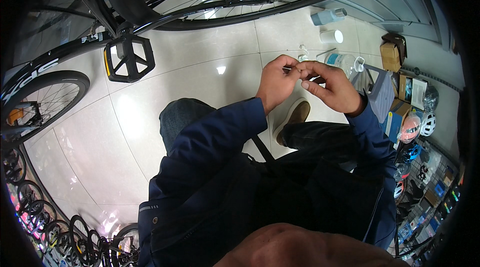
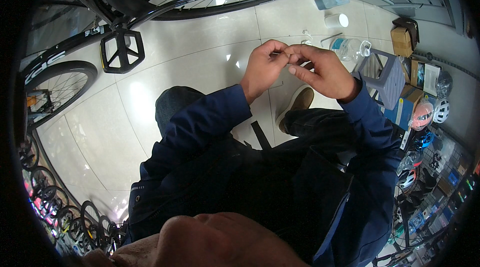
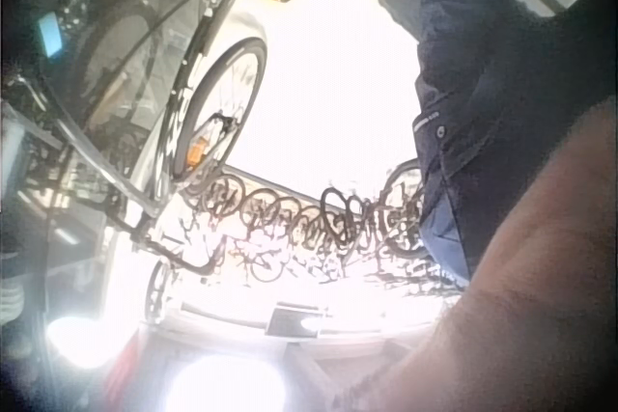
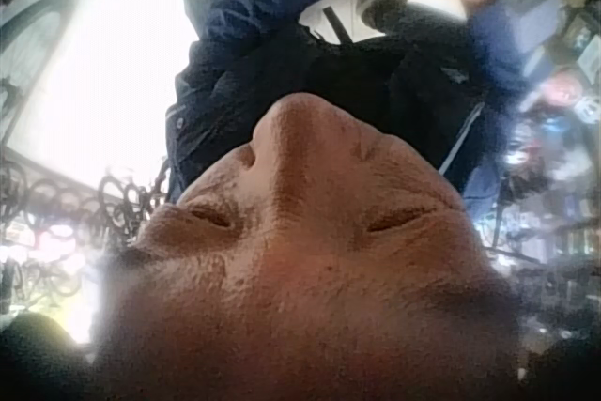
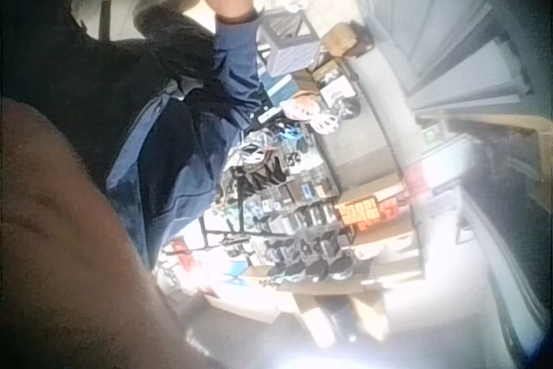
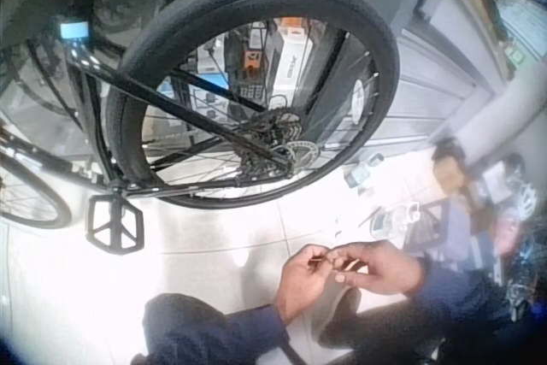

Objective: The person prepares a syringe by drawing lubricant from a bottle, then applies the lubricant to the bicycle chain while rotating the rear wheel. The person also briefly handles the handlebar area.

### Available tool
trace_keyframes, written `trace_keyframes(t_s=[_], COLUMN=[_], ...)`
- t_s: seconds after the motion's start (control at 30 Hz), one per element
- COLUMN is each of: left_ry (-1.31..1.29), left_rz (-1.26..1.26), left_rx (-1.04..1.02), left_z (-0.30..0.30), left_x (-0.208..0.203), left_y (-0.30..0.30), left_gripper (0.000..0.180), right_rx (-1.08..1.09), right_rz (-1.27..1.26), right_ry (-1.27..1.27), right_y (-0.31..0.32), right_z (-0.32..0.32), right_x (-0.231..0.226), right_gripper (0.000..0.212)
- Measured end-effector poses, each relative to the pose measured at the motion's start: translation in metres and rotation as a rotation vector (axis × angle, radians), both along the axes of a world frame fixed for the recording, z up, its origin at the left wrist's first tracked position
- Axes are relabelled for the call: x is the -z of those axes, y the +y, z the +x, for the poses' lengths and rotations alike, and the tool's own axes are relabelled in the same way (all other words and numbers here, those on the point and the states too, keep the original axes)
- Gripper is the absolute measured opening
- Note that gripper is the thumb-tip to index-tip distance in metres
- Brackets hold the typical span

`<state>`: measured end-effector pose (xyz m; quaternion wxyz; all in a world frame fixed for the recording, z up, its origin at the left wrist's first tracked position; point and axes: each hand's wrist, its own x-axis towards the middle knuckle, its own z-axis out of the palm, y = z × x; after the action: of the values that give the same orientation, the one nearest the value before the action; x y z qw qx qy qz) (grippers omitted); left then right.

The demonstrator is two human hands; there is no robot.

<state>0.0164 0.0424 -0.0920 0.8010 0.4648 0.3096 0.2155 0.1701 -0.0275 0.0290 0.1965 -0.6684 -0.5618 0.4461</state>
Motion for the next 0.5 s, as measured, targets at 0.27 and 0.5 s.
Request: trace_keyframes(t_s=[0.27,0.5], left_ry=[0.021,0.007], left_rz=[0.033,0.013], left_rx=[0.003,-0.002], left_z=[-0.0001,0.0008], left_x=[-0.0010,0.0011], left_y=[0.0004,-0.0001], left_gripper=[0.019,0.019], right_rx=[-0.023,-0.005], right_rz=[-0.040,-0.057], right_ry=[-0.012,0.009], right_y=[0.0007,0.0012], right_z=[0.0009,-0.0003], right_x=[-0.0027,-0.0036], right_gripper=[0.039,0.039])
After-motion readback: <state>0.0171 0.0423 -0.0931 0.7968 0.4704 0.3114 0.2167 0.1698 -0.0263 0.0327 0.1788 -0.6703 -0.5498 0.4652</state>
